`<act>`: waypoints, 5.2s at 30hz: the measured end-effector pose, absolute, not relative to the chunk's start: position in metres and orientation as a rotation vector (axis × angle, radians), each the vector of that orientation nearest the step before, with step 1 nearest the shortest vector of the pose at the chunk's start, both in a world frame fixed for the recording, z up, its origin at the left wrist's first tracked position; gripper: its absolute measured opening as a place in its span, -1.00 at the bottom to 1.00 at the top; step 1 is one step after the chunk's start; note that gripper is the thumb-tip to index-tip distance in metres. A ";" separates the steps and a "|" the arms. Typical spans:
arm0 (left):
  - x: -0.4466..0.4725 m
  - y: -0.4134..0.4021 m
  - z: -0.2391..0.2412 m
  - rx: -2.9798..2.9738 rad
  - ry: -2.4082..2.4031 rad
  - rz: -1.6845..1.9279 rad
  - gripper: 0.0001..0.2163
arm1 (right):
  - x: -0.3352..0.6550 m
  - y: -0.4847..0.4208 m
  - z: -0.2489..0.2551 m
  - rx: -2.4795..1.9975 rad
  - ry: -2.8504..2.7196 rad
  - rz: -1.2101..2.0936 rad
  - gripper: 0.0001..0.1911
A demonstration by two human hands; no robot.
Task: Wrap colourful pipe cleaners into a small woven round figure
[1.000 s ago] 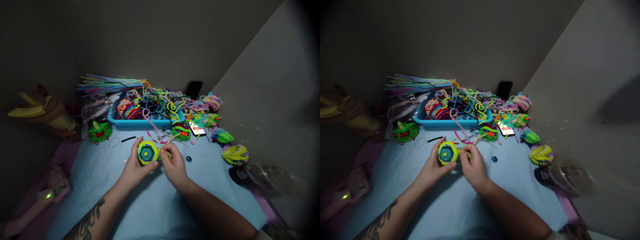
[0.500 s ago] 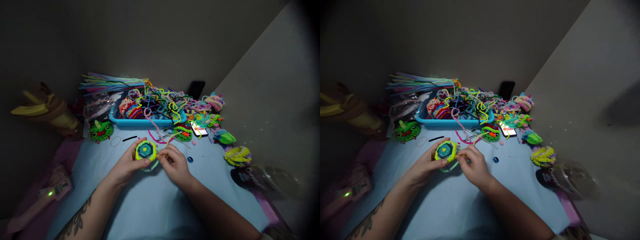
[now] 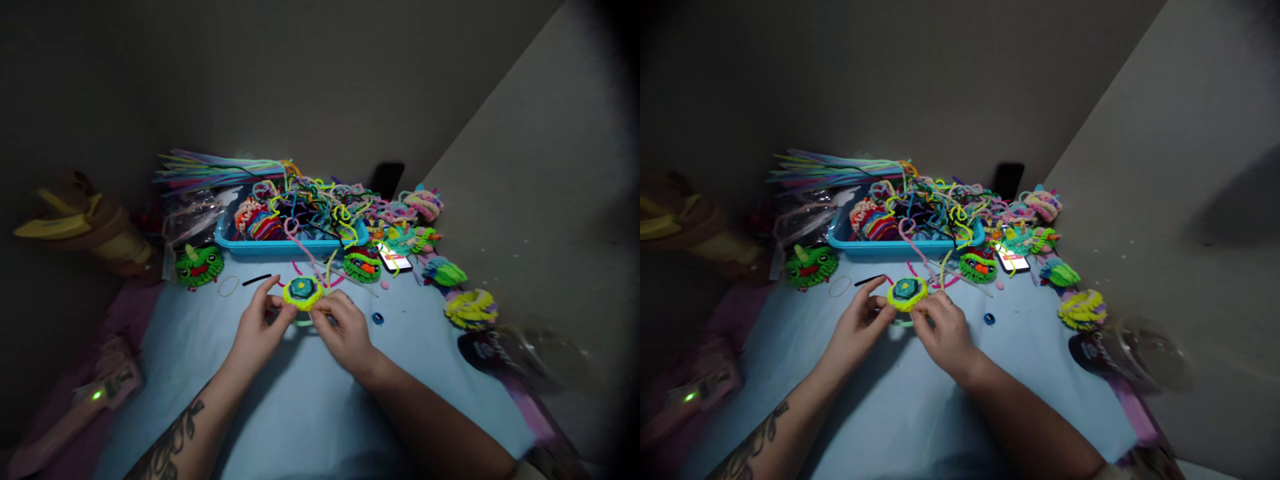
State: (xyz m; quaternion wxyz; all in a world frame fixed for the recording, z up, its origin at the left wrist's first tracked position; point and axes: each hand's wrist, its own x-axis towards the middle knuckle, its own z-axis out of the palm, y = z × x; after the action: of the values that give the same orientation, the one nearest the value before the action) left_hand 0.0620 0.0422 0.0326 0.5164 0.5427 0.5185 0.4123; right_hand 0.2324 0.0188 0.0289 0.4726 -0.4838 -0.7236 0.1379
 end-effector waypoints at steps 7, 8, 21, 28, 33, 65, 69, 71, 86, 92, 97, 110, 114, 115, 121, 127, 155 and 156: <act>0.065 0.041 0.043 0.922 1.012 0.987 -0.29 | 0.230 0.019 0.023 -1.100 -1.849 0.321 -0.90; 0.065 0.041 0.044 0.894 0.993 0.993 -0.28 | 0.229 0.019 0.023 -1.107 -1.849 0.334 -0.89; 0.067 0.037 0.046 0.956 1.000 1.119 -0.25 | 0.228 0.020 0.031 -1.268 -1.599 0.717 -0.96; 0.068 0.035 0.042 0.997 0.988 1.092 -0.27 | 0.226 0.023 0.030 -1.295 -1.443 0.881 -0.88; 0.068 0.036 0.046 0.925 0.999 1.055 -0.19 | 0.227 0.022 0.034 -1.279 -1.508 0.804 -0.88; 0.060 0.035 0.027 1.972 1.304 1.153 -0.67 | 0.239 0.026 0.032 -1.363 -1.505 0.534 -0.85; 0.060 0.031 0.031 2.075 1.302 1.265 -0.78 | 0.238 0.024 0.033 -1.368 -1.485 0.542 -0.85; 0.060 0.031 0.031 2.115 1.348 1.314 -0.78 | 0.237 0.024 0.033 -1.380 -1.476 0.532 -0.84; 0.056 0.033 0.025 2.144 1.029 0.856 -0.73 | 0.238 0.021 0.031 -1.194 -1.985 0.250 -0.85; 0.056 0.035 0.030 2.190 0.946 0.791 -0.84 | 0.238 0.019 0.030 -1.168 -2.043 0.283 -0.84; 0.054 0.036 0.033 2.113 0.932 0.734 -0.84 | 0.242 0.022 0.032 -1.131 -2.131 0.242 -0.84; 0.058 0.039 0.038 1.841 0.882 0.871 -0.67 | 0.245 0.018 0.034 -1.230 -1.899 -0.059 -0.40; 0.064 0.036 0.035 1.714 1.006 0.957 -0.81 | 0.236 0.017 0.027 -1.288 -1.612 0.062 -0.30; 0.065 0.035 0.034 1.693 1.029 0.968 -0.86 | 0.234 0.017 0.026 -1.297 -1.563 0.094 -0.31; 0.067 0.033 0.030 1.673 1.091 0.999 -0.94 | 0.230 0.020 0.025 -1.347 -1.526 0.517 -0.65; 0.068 0.032 0.027 1.621 1.053 1.075 -0.93 | 0.227 0.020 0.028 -1.196 -1.493 0.861 -0.88; 0.046 0.056 0.040 0.632 0.991 1.337 -0.76 | 0.235 0.022 0.024 -1.178 -1.841 0.616 -0.94; 0.042 0.060 0.042 0.528 0.917 1.358 -0.75 | 0.236 0.023 0.024 -1.185 -1.847 0.604 -0.94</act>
State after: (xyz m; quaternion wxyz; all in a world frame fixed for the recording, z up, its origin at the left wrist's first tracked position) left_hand 0.0424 0.0597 0.0423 0.6519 0.2326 0.4040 0.5981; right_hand 0.2362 0.0227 0.0236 0.4193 -0.4725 -0.7368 0.2410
